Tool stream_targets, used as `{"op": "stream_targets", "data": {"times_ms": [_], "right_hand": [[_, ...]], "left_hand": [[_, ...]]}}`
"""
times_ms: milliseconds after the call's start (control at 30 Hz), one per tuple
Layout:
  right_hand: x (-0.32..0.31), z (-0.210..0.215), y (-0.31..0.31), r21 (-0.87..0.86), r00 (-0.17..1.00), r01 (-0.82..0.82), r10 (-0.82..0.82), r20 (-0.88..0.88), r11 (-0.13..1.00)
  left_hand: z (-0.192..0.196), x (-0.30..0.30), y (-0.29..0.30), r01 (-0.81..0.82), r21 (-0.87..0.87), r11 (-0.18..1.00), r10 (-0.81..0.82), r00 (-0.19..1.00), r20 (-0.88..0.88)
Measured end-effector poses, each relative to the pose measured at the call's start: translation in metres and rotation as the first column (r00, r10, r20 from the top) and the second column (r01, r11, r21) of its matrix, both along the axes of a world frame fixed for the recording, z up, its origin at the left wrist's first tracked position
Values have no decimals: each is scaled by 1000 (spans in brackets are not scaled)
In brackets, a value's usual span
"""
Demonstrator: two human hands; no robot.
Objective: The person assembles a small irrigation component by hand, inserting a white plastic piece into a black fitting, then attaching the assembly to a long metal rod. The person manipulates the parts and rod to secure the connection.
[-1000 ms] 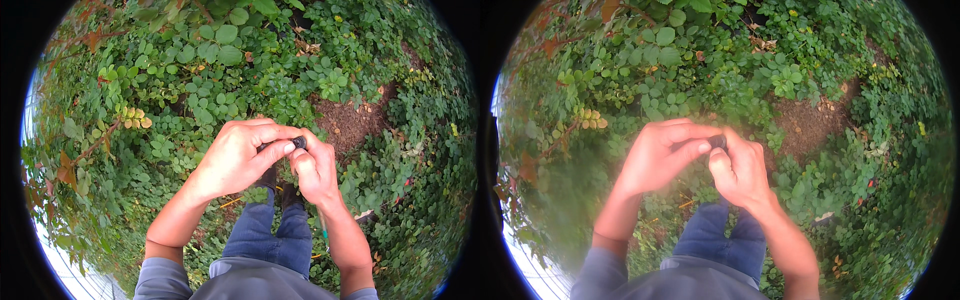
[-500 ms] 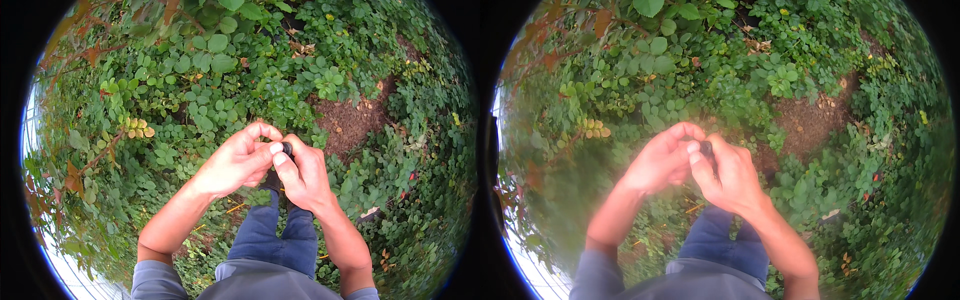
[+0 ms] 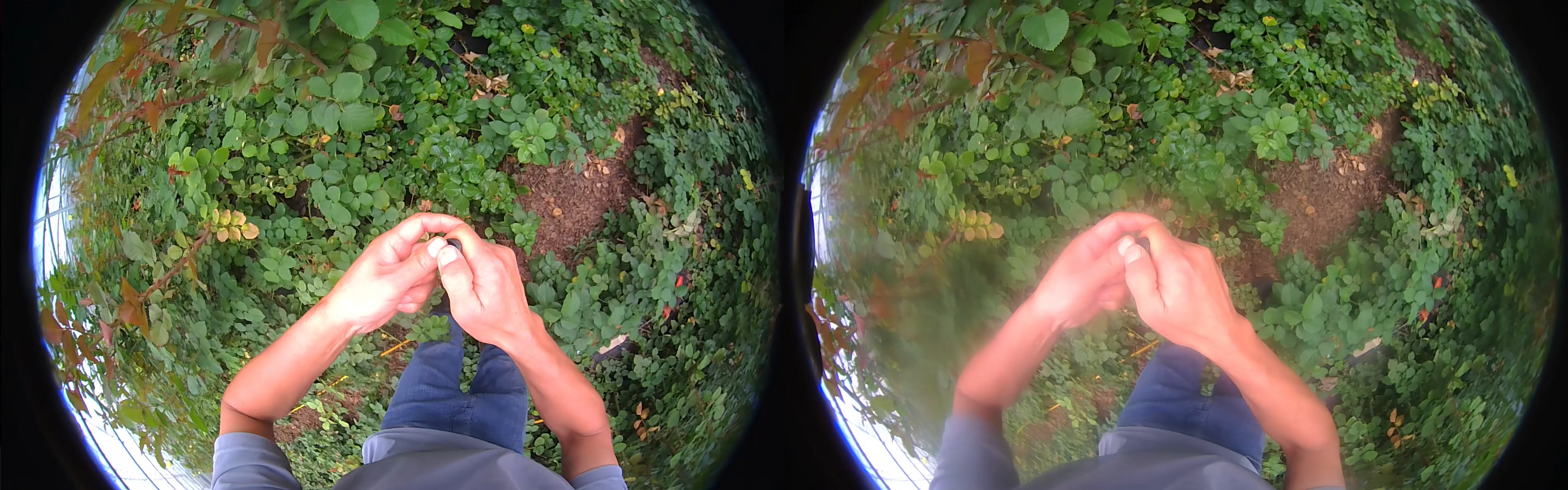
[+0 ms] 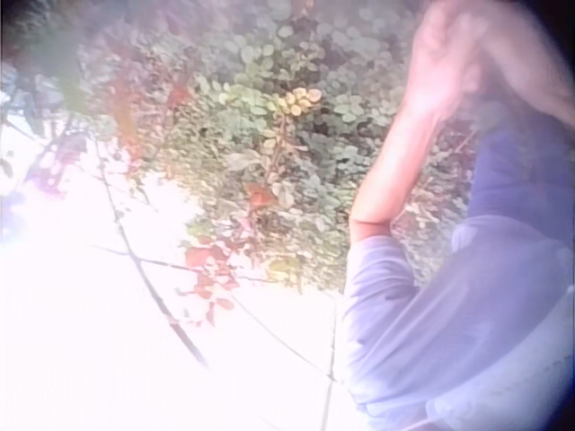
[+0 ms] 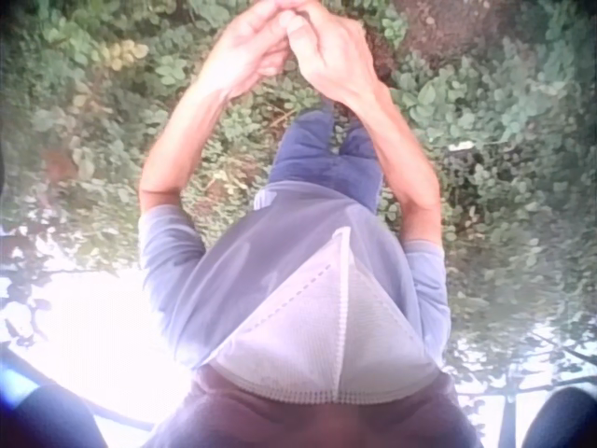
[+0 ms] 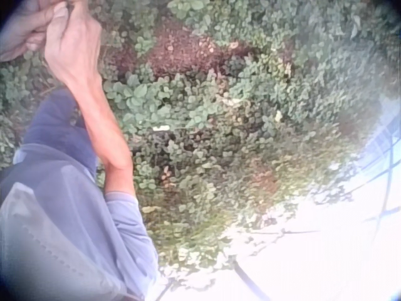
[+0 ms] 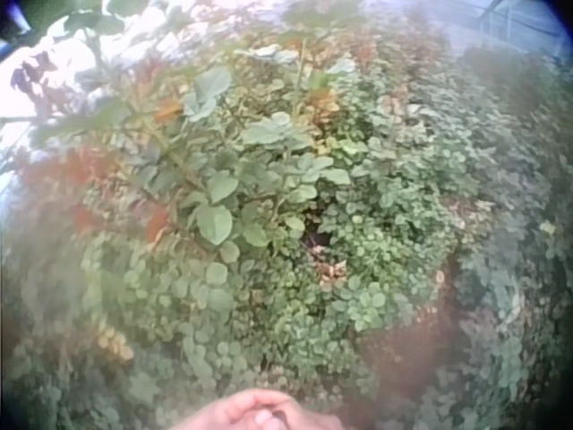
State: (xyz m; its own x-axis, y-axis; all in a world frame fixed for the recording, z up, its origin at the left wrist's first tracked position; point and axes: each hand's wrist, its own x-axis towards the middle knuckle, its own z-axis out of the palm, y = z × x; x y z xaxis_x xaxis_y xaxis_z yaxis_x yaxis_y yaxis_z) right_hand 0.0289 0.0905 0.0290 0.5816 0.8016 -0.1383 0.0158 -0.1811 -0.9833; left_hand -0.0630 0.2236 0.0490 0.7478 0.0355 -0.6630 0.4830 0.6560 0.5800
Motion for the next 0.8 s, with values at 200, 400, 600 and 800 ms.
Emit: {"op": "stream_targets", "data": {"times_ms": [200, 400, 600, 800], "right_hand": [[7, 6, -5, -66, 993, -76, 69, -98, 995], [11, 19, -11, 27, 993, -120, 121, -19, 992], [3, 9, -9, 12, 996, -42, 41, 74, 999], [-2, 2, -6, -30, 993, -57, 59, 106, 998]], "left_hand": [[9, 9, 6, 119, 73, 990, -117, 993, -24], [1, 2, 1, 36, -120, 992, -29, 998, 58], [-5, 3, -5, -15, -174, 985, 26, 998, 57], [-4, 0, -6, -30, -94, 995, 35, 998, 45]]}}
